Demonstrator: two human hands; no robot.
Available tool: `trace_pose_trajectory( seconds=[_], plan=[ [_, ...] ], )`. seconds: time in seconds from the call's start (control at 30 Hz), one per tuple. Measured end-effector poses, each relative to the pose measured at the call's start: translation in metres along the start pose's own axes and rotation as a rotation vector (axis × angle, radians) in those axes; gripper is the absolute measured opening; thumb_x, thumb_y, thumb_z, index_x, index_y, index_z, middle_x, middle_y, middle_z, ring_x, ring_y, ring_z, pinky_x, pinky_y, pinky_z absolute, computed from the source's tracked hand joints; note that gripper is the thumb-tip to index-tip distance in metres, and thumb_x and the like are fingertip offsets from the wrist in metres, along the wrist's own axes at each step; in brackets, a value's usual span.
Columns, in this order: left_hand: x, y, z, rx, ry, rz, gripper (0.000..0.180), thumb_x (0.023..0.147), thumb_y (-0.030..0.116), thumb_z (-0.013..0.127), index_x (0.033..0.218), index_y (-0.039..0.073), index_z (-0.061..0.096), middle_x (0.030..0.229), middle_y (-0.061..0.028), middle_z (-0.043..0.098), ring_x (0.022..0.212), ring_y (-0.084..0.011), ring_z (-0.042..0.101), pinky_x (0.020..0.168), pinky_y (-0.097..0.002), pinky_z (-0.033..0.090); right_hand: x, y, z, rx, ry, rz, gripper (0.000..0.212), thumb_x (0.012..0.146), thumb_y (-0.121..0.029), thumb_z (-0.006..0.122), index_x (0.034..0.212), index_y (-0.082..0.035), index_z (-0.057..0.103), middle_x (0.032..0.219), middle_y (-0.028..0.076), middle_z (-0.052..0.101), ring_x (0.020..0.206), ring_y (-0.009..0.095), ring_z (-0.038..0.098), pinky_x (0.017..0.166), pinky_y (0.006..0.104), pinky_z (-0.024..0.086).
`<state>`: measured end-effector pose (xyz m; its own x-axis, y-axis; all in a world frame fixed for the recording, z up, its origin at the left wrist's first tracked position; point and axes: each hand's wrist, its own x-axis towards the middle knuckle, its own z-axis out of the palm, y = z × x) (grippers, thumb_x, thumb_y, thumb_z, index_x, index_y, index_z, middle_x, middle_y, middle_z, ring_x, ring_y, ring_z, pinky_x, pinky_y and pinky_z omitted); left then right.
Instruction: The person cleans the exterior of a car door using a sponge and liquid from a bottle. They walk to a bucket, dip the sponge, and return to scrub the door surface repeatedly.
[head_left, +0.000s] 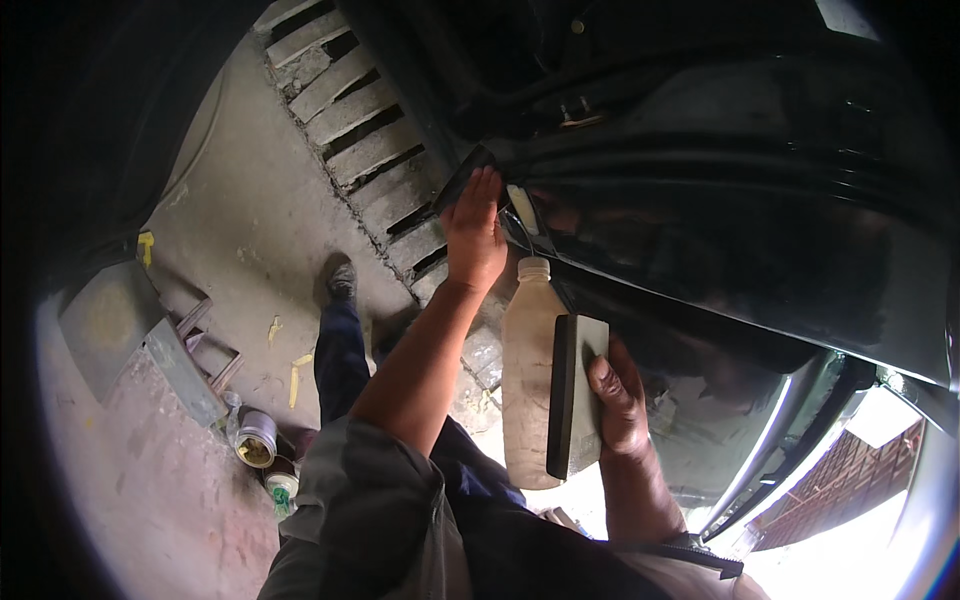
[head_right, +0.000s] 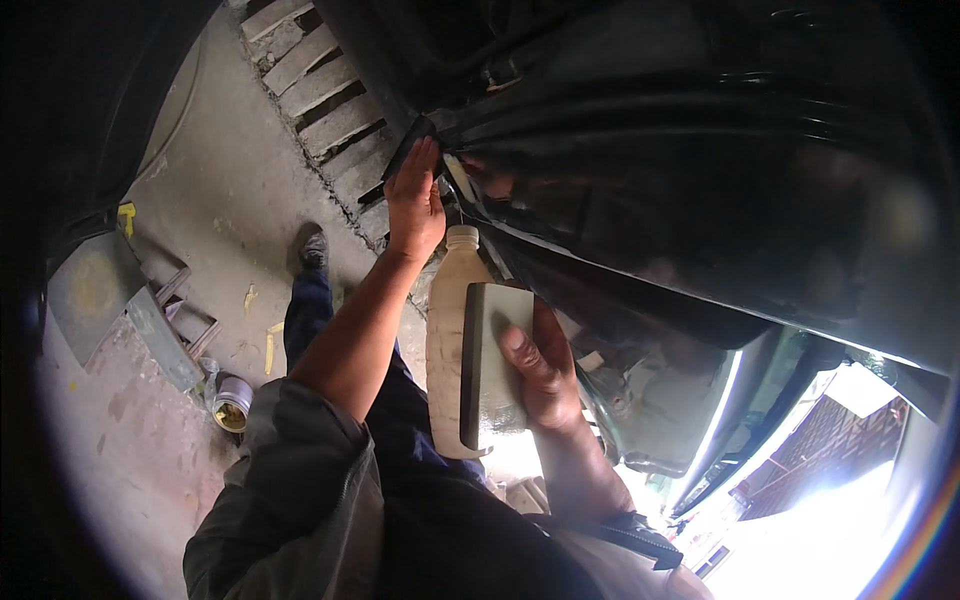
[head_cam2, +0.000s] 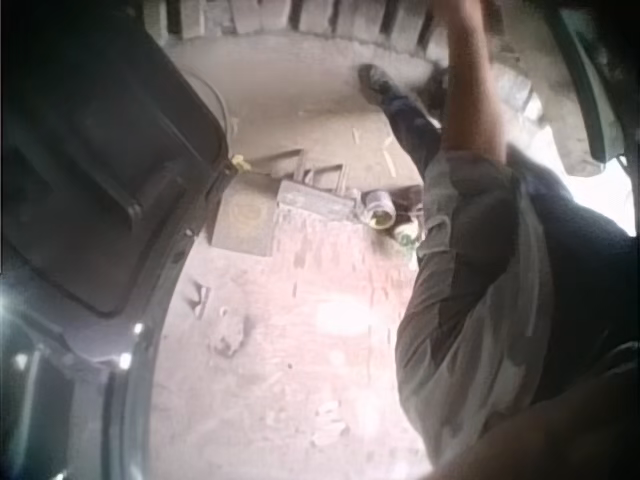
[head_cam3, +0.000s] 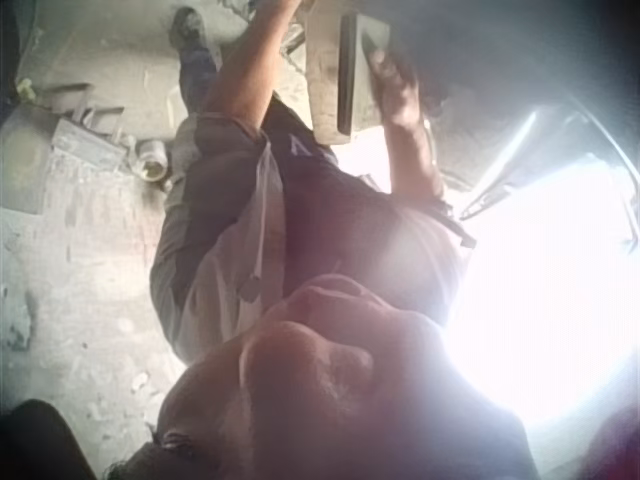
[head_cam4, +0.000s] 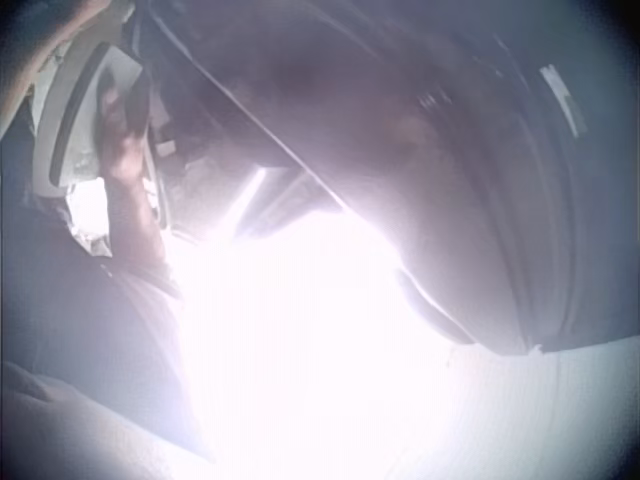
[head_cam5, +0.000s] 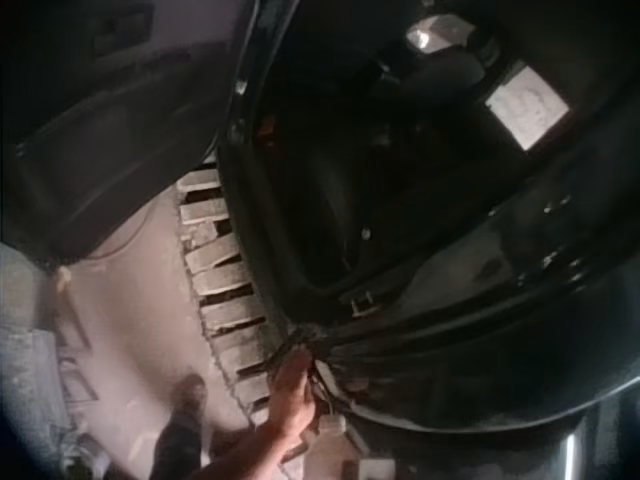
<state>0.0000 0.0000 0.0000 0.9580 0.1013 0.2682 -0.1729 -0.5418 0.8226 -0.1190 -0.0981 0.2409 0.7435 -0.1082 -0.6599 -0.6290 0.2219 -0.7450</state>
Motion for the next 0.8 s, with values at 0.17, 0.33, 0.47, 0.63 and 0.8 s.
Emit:
trace_pose_trajectory(
  seconds=[0.17, 0.33, 0.47, 0.63, 0.8],
  plan=[
    [0.02, 0.025, 0.007, -0.056, 0.102, 0.051, 0.051, 0.091, 0.002, 0.049, 0.142, 0.004, 0.052, 0.149, -0.0126, 0.053, 0.14, -0.0263, 0.049, 0.105, -0.0438, 0.036, 0.006, -0.006, -0.003, -0.007, 0.001, -0.045, 0.066, 0.093, -0.031, 0.073, 0.143, 0.001, 0.045, 0.128, 0.011, 0.06, 0.117, 0.02, 0.057, 0.104, 0.0349, 0.043],
    [0.011, 0.016, 0.009, 0.001, 0.072, 0.074, 0.057, 0.092, 0.005, 0.049, 0.149, 0.005, 0.044, 0.153, -0.0125, 0.048, 0.142, -0.0264, 0.045, 0.109, -0.0449, 0.035, 0.007, -0.002, 0.001, 0.029, -0.017, -0.075, 0.065, 0.093, -0.031, 0.073, 0.143, 0.0, 0.045, 0.129, 0.011, 0.06, 0.116, 0.02, 0.058, 0.104, 0.0351, 0.043],
    [0.0, 0.015, 0.009, 0.004, 0.097, 0.016, 0.055, 0.091, 0.001, 0.052, 0.146, 0.002, 0.047, 0.15, -0.015, 0.051, 0.141, -0.0281, 0.047, 0.106, -0.0426, 0.036, 0.002, -0.001, -0.002, -0.016, -0.033, -0.084, 0.067, 0.093, -0.031, 0.073, 0.144, 0.001, 0.044, 0.13, 0.011, 0.06, 0.118, 0.021, 0.057, 0.105, 0.0352, 0.043],
    [-0.003, 0.036, 0.001, -0.01, 0.139, 0.061, 0.059, 0.087, -0.003, 0.055, 0.145, 0.001, 0.047, 0.152, -0.0167, 0.048, 0.142, -0.0286, 0.046, 0.104, -0.0445, 0.035, -0.005, 0.0, -0.002, 0.052, -0.004, -0.053, 0.072, 0.092, -0.033, 0.074, 0.147, 0.0, 0.042, 0.133, 0.01, 0.059, 0.12, 0.02, 0.056, 0.106, 0.0346, 0.041],
    [-0.005, 0.023, 0.006, 0.099, 0.126, 0.009, 0.075, 0.079, 0.0, 0.056, 0.153, 0.005, 0.04, 0.155, -0.0134, 0.046, 0.143, -0.0272, 0.045, 0.108, -0.0424, 0.035, -0.011, 0.0, -0.003, 0.036, 0.006, -0.058, 0.073, 0.091, -0.033, 0.076, 0.147, 0.0, 0.042, 0.133, 0.01, 0.058, 0.121, 0.02, 0.055, 0.106, 0.0341, 0.04]
  ],
)
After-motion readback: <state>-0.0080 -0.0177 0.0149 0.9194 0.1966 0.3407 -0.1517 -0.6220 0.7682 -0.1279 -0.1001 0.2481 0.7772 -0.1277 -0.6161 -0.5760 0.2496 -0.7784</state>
